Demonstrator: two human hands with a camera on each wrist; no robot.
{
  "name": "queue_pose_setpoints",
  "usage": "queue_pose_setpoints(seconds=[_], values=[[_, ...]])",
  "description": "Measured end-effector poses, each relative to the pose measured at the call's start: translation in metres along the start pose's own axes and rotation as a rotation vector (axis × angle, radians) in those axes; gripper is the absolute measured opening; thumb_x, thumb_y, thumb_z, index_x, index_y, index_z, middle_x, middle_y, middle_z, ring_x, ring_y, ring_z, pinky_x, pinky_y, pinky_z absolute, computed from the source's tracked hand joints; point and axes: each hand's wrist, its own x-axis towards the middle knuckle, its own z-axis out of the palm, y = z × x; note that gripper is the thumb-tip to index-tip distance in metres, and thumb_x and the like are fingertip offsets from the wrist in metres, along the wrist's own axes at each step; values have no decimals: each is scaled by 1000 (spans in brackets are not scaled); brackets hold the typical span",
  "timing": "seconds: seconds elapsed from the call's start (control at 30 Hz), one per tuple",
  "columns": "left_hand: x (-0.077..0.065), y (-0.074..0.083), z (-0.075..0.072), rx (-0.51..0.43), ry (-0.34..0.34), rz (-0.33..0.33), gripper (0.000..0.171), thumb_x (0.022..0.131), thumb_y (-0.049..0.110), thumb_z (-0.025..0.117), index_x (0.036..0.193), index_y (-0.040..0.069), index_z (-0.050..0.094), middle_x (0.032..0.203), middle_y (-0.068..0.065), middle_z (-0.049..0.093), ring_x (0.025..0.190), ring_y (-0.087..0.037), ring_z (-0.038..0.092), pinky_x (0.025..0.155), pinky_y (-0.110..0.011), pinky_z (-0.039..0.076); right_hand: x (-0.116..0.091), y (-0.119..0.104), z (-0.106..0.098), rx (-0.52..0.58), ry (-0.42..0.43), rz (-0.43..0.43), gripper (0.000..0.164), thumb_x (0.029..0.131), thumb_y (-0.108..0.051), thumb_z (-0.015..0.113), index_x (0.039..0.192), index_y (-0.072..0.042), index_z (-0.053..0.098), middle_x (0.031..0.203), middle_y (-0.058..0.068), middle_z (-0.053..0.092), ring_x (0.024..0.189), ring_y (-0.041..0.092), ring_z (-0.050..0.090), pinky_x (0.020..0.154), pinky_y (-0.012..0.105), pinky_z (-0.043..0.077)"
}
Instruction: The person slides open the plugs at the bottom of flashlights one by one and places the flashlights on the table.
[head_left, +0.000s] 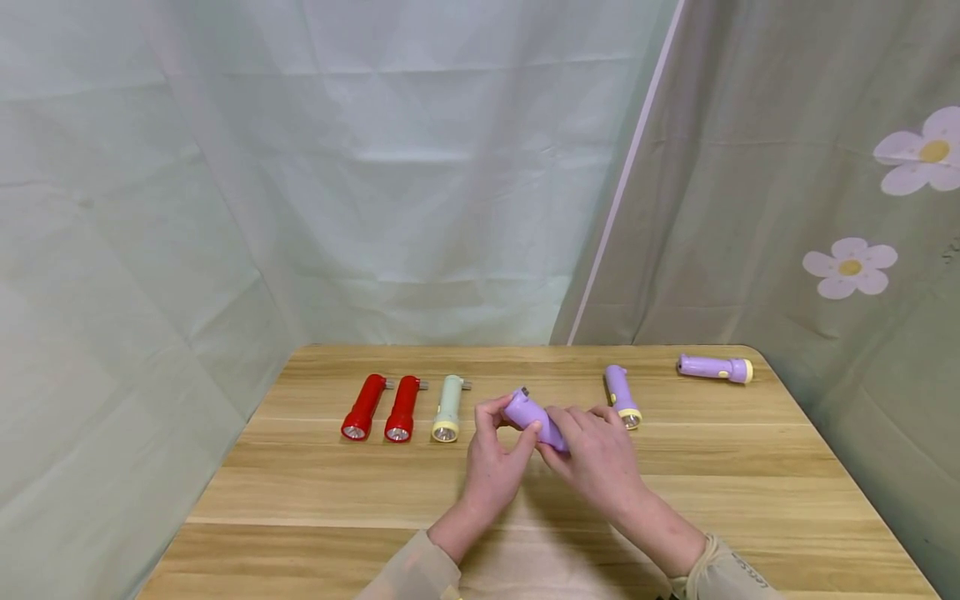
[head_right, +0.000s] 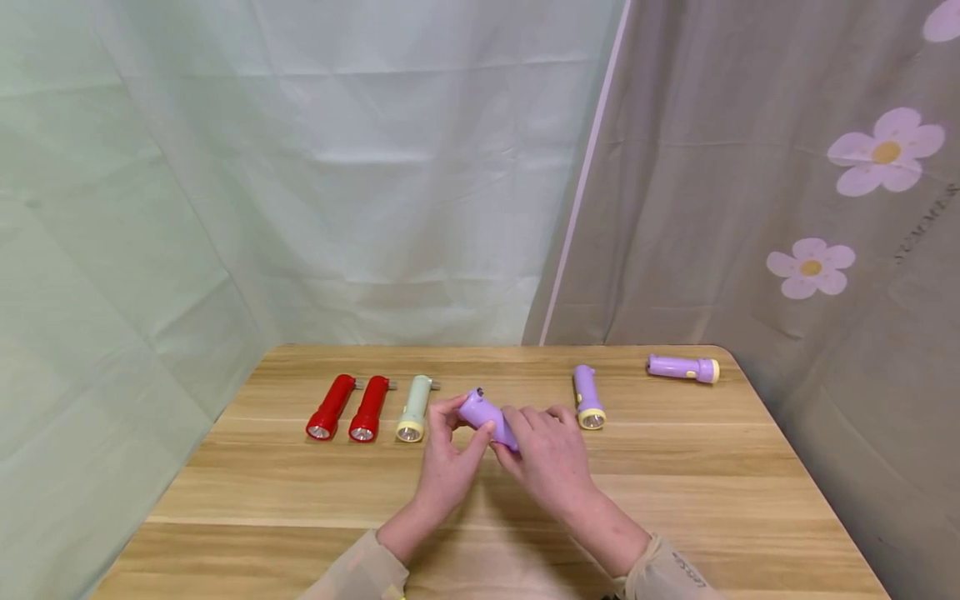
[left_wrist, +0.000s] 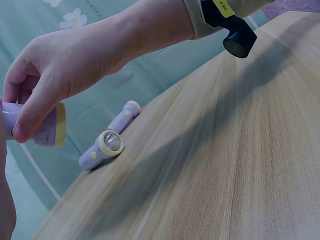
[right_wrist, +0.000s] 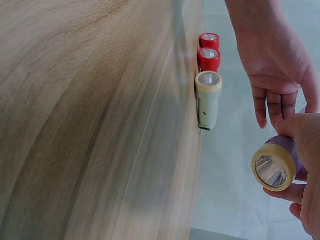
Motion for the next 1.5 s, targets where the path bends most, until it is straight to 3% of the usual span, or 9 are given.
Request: queue_pose_setpoints(seconds=[0.5,0.97,1.5], values=[[-2,2,-1,13,-12,-27,52,96,25,74,136,17,43,114,0,67,104,-18,62,85,-35,51,-2,-1,1,-4,2,-2,47,76,-34,88,112,-9,71,91,3,73,74,19,69,79,42,47],[-3,2,-1,-15,-7,-64,51,95,25,75,136,22,46,113,3,67,105,-17,61,86,-35,49,-1,-2,-1,-3,-11,6,45,78,-34,86,112,-9,70,92,2,73,77,21,69,80,43,47],[-3,2,-1,6,-11,-44,51,96,29,74,138,23,45,115,3,66,105,-16,61,85,-36,49,-2,-2,0,-5,-11,-3,45,78,-34,86,111,-9,70,91,2,73,76,21,69,80,43,47]])
